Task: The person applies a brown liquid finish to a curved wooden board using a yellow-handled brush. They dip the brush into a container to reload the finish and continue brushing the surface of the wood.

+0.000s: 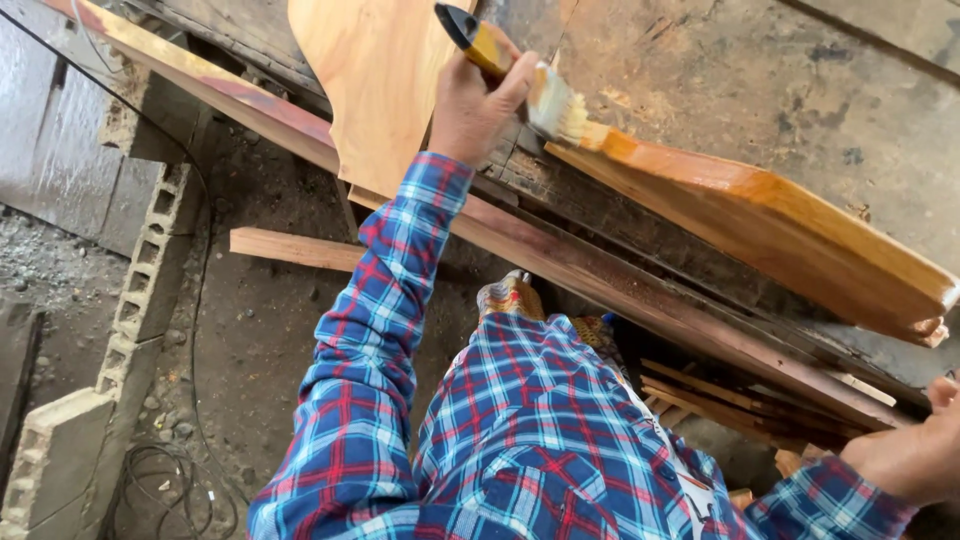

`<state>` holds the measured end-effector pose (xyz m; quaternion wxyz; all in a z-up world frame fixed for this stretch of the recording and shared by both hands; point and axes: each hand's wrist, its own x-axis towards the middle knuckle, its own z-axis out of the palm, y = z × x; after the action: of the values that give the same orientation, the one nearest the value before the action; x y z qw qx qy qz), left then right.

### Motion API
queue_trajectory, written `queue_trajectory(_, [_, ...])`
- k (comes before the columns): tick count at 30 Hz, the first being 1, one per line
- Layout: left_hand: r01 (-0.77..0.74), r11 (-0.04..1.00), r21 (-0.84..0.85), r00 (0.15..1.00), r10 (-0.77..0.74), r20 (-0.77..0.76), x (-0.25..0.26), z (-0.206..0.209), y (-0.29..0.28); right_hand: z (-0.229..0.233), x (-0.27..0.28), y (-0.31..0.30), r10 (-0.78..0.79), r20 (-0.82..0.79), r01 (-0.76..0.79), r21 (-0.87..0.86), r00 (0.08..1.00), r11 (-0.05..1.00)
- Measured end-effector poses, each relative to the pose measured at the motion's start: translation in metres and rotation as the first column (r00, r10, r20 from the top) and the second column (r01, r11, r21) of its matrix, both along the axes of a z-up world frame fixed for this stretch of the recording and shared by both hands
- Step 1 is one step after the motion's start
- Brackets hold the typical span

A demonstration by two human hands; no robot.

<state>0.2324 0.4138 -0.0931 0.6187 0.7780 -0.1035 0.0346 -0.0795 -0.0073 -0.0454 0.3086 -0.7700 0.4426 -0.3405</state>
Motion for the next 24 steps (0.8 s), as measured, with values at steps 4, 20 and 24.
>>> queue_trajectory(4, [-0.148, 0.962, 0.228, 0.947, 0.072, 0.314, -0.006, 0.0, 0.007, -0.004, -0.01, -0.009, 0.038, 0.041, -0.039, 0.002, 0.998, 0.999])
queue_trajectory(20, [0.119, 0.99, 0.079, 0.953, -0.137, 0.271, -0.04, 0.071, -0.047, -0.026, -0.016, 0.067, 0.451, -0.004, -0.447, -0.143, 0.893, 0.883])
queue_trajectory(24, [-0.017, 0.987, 0.16, 0.907, -0.052, 0.419, -0.03, 0.056, -0.039, -0.024, -0.019, 0.061, 0.442, -0.038, -0.44, -0.196, 0.896, 0.876])
